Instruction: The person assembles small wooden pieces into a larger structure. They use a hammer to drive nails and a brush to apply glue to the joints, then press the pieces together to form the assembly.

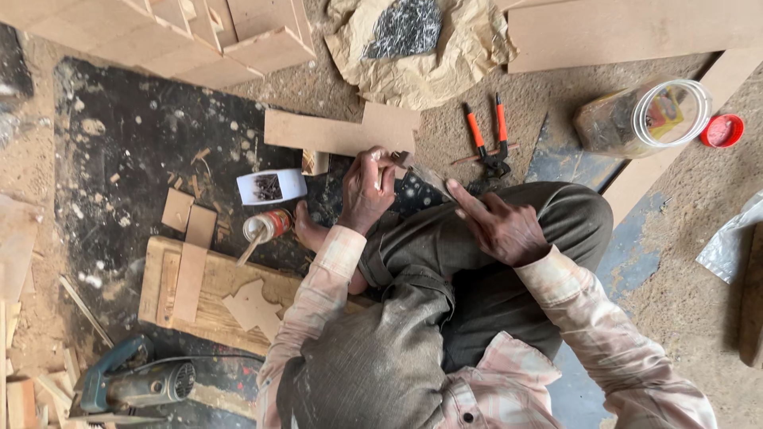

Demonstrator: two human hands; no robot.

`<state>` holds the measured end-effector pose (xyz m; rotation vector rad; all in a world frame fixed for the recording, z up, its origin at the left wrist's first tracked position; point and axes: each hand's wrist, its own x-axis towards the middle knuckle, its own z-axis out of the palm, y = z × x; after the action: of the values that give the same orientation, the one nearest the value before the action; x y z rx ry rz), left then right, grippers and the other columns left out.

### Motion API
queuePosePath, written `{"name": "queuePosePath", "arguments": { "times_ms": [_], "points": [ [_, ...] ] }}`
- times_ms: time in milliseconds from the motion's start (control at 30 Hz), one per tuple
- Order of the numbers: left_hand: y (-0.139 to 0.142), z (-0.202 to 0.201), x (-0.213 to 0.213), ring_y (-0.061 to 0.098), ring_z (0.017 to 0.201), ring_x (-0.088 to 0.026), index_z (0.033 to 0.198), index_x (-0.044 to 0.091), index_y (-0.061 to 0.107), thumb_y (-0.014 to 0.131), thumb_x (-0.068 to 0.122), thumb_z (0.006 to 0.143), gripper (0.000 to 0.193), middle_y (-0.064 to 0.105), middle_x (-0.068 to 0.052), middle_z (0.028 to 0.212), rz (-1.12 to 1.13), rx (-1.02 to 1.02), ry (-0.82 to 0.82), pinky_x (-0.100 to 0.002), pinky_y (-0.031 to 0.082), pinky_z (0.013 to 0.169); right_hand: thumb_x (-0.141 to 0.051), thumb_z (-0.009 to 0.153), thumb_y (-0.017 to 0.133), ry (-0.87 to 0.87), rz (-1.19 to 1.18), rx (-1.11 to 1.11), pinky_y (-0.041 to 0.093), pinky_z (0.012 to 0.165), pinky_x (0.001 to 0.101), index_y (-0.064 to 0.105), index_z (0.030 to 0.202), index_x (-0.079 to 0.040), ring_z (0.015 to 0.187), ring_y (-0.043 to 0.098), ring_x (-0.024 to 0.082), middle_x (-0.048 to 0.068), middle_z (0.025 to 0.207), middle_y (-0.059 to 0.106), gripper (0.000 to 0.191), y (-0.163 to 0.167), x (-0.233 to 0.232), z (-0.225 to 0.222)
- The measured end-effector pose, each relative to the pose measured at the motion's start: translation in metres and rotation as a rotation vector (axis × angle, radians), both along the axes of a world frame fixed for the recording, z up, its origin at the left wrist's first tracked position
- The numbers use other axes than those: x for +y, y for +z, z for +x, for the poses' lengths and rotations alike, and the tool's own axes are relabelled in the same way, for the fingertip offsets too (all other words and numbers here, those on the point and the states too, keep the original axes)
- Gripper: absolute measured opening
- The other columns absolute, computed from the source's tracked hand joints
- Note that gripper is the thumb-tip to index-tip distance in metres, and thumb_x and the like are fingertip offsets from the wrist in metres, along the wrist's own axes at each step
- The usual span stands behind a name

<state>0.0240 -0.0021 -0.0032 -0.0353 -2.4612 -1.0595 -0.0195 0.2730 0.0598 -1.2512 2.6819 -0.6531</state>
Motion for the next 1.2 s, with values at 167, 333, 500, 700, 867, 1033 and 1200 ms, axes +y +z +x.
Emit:
{"name": "queuePosePath", "arguments": {
  "times_ms": [167,333,500,700,867,1033,1200],
  "points": [
    [-0.009,0.005,-0.007,0.071,0.098,-0.032,0.127,-0.002,0.051,0.065,-0.005,0.097,0.034,0.071,-0.014,0.106,-0.042,-0.074,-0.032,-0.04,0.06,0.087,-0.03,0.101,0.069,-0.147,-0.21,-0.169,0.05,0.049,0.0435,0.038,0.159,-0.007,0.054,0.063,0.031,0.013,0.08,0.065,0.069,-0.009,-0.001,-0.004],
    [-0.008,0.006,-0.026,0.063,0.128,-0.031,0.145,0.003,0.046,0.068,0.008,0.099,0.051,0.062,-0.016,0.139,-0.106,-0.271,-0.078,-0.043,0.053,0.111,-0.042,0.095,0.075,-0.334,-0.255,-0.41,0.055,0.06,0.0419,0.058,0.137,-0.004,0.064,0.07,0.032,0.018,0.075,0.065,0.059,-0.027,-0.004,-0.01],
    [0.017,-0.011,-0.056,0.04,0.141,-0.038,0.15,-0.002,0.04,0.084,0.043,0.076,0.097,0.047,-0.023,0.15,-0.43,-0.251,-0.051,-0.063,0.022,0.119,-0.054,0.08,0.083,-0.367,-0.219,-0.479,0.056,0.063,0.0427,0.057,0.121,0.001,0.066,0.071,0.03,0.017,0.074,0.066,0.073,-0.047,-0.017,-0.021],
    [0.03,-0.024,-0.066,0.045,0.135,-0.037,0.148,0.003,0.049,0.082,0.052,0.086,0.086,0.053,-0.015,0.14,-0.471,-0.287,-0.12,-0.058,0.028,0.121,-0.061,0.07,0.086,-0.264,-0.326,-0.511,0.056,0.069,0.0435,0.051,0.125,0.002,0.073,0.072,0.03,0.016,0.09,0.069,0.091,-0.08,-0.056,-0.028],
    [0.022,-0.02,-0.065,0.045,0.134,-0.035,0.147,0.005,0.05,0.081,0.057,0.085,0.087,0.054,-0.013,0.14,-0.476,-0.228,-0.07,-0.06,0.026,0.119,-0.062,0.071,0.088,-0.286,-0.348,-0.405,0.055,0.068,0.0462,0.052,0.122,0.003,0.074,0.069,0.034,0.02,0.086,0.065,0.09,-0.098,-0.084,-0.031],
    [0.014,-0.019,-0.065,0.044,0.136,-0.035,0.148,0.005,0.049,0.081,0.056,0.086,0.087,0.053,-0.013,0.142,-0.449,-0.219,-0.06,-0.06,0.024,0.119,-0.064,0.076,0.083,-0.314,-0.301,-0.472,0.055,0.068,0.0463,0.053,0.122,0.002,0.075,0.07,0.035,0.017,0.083,0.065,0.086,-0.105,-0.092,-0.029],
    [0.01,-0.016,-0.066,0.042,0.138,-0.037,0.149,0.003,0.046,0.083,0.05,0.083,0.089,0.05,-0.016,0.144,-0.416,-0.213,-0.071,-0.061,0.022,0.121,-0.058,0.085,0.079,-0.258,-0.25,-0.429,0.054,0.072,0.048,0.055,0.124,0.0,0.076,0.068,0.035,0.018,0.089,0.063,0.074,-0.107,-0.095,-0.027]
  ]
}}
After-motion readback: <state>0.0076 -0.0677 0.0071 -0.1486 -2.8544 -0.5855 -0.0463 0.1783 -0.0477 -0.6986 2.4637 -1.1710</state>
